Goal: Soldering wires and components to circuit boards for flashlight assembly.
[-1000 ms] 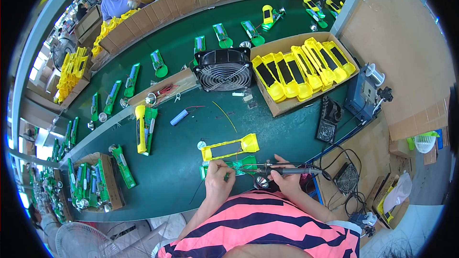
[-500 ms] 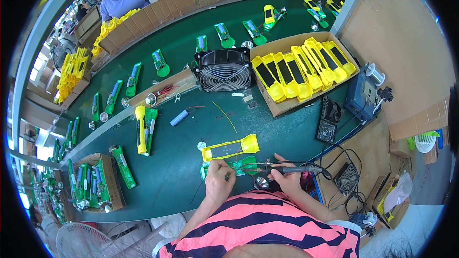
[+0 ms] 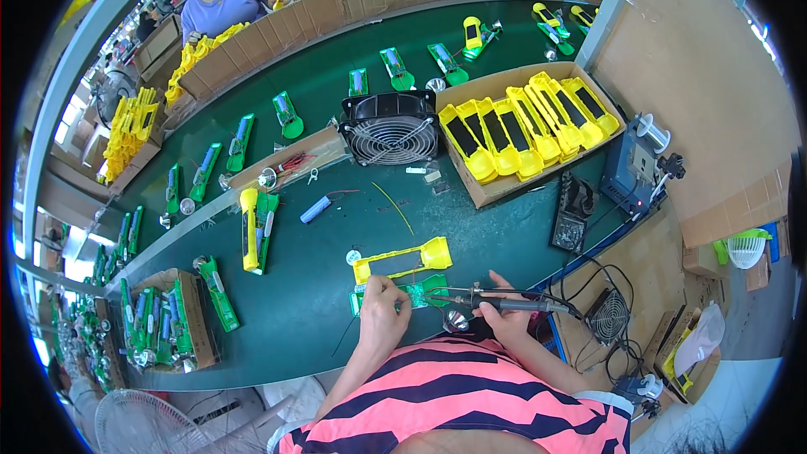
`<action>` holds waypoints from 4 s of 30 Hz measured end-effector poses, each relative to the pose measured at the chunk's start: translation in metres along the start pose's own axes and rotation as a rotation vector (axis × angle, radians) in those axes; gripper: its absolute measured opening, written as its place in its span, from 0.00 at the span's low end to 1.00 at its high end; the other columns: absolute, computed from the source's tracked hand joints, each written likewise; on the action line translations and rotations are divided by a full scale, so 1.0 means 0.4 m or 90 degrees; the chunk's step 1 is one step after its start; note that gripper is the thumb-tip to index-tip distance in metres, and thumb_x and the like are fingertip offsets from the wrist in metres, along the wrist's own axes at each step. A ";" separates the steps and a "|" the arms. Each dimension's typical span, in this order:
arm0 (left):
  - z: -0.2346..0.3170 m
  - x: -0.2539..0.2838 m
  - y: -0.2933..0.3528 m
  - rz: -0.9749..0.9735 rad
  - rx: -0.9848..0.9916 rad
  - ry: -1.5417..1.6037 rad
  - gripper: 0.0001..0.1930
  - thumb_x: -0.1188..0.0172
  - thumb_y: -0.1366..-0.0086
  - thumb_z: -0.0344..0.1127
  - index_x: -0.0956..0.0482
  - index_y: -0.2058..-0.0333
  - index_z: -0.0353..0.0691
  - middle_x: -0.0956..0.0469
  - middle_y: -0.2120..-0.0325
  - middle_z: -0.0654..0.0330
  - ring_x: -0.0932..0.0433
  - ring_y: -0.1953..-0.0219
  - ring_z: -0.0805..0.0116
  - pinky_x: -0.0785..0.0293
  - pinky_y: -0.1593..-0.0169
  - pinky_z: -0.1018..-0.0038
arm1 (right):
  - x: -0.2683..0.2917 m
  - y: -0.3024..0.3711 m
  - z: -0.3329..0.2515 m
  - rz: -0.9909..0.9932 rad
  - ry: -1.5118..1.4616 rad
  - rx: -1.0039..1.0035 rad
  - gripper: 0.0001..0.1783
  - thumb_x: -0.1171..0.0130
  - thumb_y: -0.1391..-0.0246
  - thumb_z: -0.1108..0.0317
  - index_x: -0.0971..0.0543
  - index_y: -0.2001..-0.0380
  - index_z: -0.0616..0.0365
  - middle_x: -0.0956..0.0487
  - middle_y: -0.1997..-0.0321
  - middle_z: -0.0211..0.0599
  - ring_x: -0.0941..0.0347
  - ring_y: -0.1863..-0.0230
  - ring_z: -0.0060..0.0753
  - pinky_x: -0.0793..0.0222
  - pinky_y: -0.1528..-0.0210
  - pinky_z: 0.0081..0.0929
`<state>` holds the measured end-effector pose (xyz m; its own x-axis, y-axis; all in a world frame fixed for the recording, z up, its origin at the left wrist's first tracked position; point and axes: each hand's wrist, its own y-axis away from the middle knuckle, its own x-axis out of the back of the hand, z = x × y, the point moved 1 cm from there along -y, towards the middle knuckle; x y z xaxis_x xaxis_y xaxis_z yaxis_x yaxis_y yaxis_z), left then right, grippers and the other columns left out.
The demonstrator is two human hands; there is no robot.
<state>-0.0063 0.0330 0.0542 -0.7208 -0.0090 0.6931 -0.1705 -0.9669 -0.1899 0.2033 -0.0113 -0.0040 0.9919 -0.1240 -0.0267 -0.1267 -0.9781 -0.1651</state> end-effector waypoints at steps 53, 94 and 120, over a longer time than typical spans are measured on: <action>0.006 0.033 0.024 -0.087 -0.282 -0.227 0.10 0.41 0.57 0.26 0.23 0.72 0.40 0.33 0.78 0.62 0.30 0.75 0.67 0.33 0.72 0.72 | -0.028 -0.044 -0.068 0.024 -0.099 -0.162 0.06 0.43 0.59 0.78 0.26 0.74 0.70 0.23 0.80 0.41 0.25 0.77 0.24 0.33 0.52 0.30; -0.006 -0.057 -0.106 -0.075 -0.078 -0.224 0.04 0.46 0.56 0.26 0.23 0.79 0.37 0.29 0.80 0.53 0.27 0.77 0.57 0.30 0.71 0.66 | -0.012 -0.236 -0.051 -0.093 0.057 -0.053 0.08 0.39 0.59 0.69 0.24 0.77 0.62 0.24 0.84 0.33 0.28 0.82 0.20 0.34 0.80 0.16; -0.019 -0.065 -0.107 -0.039 -0.130 -0.251 0.02 0.45 0.60 0.26 0.24 0.83 0.37 0.29 0.83 0.53 0.27 0.80 0.56 0.30 0.73 0.66 | 0.062 -0.471 -0.134 0.015 0.571 0.182 0.36 0.38 0.63 0.70 0.44 0.49 0.52 0.25 0.61 0.37 0.30 0.57 0.40 0.68 0.40 0.57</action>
<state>0.0146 0.0768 0.0389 -0.4014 -0.0887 0.9116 -0.3623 -0.8987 -0.2470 0.2520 0.1608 0.0790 0.6078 -0.3416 0.7169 -0.0247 -0.9104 -0.4129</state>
